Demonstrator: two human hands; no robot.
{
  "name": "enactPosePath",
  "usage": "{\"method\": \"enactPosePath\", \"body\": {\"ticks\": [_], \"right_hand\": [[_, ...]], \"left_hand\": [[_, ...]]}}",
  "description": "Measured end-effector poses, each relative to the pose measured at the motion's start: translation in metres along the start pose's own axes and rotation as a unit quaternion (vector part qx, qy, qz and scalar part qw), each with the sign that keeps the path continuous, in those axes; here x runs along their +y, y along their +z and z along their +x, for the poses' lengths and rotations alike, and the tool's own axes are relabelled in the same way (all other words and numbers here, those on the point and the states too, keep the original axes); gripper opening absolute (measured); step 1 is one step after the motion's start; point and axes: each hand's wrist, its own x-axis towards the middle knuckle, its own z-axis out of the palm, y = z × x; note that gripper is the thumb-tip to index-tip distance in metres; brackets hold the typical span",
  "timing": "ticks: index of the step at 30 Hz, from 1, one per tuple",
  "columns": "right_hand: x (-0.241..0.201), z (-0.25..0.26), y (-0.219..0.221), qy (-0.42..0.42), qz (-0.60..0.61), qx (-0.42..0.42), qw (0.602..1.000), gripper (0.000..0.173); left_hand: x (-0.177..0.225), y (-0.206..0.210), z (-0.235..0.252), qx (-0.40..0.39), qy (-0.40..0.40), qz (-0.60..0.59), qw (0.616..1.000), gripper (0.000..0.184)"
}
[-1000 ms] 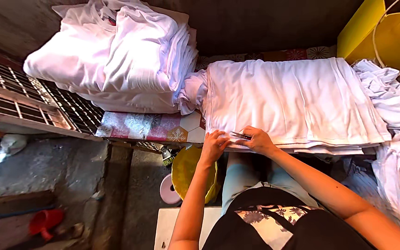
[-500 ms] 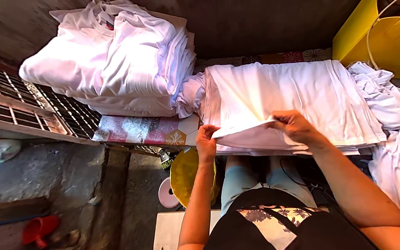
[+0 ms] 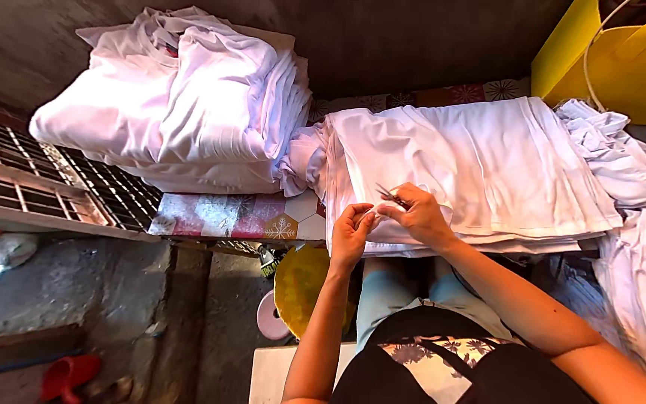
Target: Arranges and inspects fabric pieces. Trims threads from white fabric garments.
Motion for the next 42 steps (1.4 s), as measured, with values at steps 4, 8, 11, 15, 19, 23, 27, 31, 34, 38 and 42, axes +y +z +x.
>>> {"method": "enactPosePath", "body": {"ticks": [4,8,11,15,19,23,27,31,34,38,42], "right_hand": [[-0.003,-0.005,0.011,0.052,0.024,0.030,0.998,0.020],[0.001,-0.012,0.016,0.037,0.022,0.032,0.999,0.015],[0.000,-0.010,0.012,0.109,0.092,-0.003,0.990,0.008],[-0.001,-0.009,0.008,0.148,0.133,-0.040,0.979,0.007],[-0.001,-0.007,0.003,0.142,0.120,-0.069,0.980,0.008],[0.001,0.000,-0.008,0.060,0.061,-0.083,0.993,0.011],[-0.011,0.007,-0.010,-0.014,-0.003,-0.117,0.993,0.013],[-0.017,0.010,0.000,-0.030,-0.023,-0.119,0.992,0.014],[-0.008,0.013,-0.004,-0.034,0.023,-0.116,0.992,0.011],[0.008,0.017,-0.035,-0.036,-0.024,-0.127,0.991,0.035],[0.017,0.014,-0.049,-0.064,-0.159,-0.174,0.970,0.047]], "left_hand": [[0.001,0.005,-0.004,0.035,0.011,-0.004,0.999,0.019],[0.000,0.009,-0.006,0.054,0.017,-0.004,0.998,0.018],[-0.002,0.014,-0.008,0.067,0.039,-0.007,0.997,0.015],[-0.003,0.015,-0.010,0.063,0.048,-0.022,0.997,0.021],[-0.008,0.015,-0.009,0.066,0.080,0.016,0.994,0.013],[-0.011,0.010,-0.010,0.050,0.095,0.052,0.993,0.014],[-0.015,0.010,-0.010,0.026,0.105,0.049,0.993,0.010],[-0.016,0.017,-0.006,0.051,0.084,0.021,0.995,0.003],[-0.021,0.020,-0.003,0.069,0.127,0.045,0.988,0.007],[-0.025,0.016,0.006,0.074,0.187,0.094,0.975,0.010],[-0.027,0.012,0.015,0.087,0.247,0.138,0.955,0.012]]}}
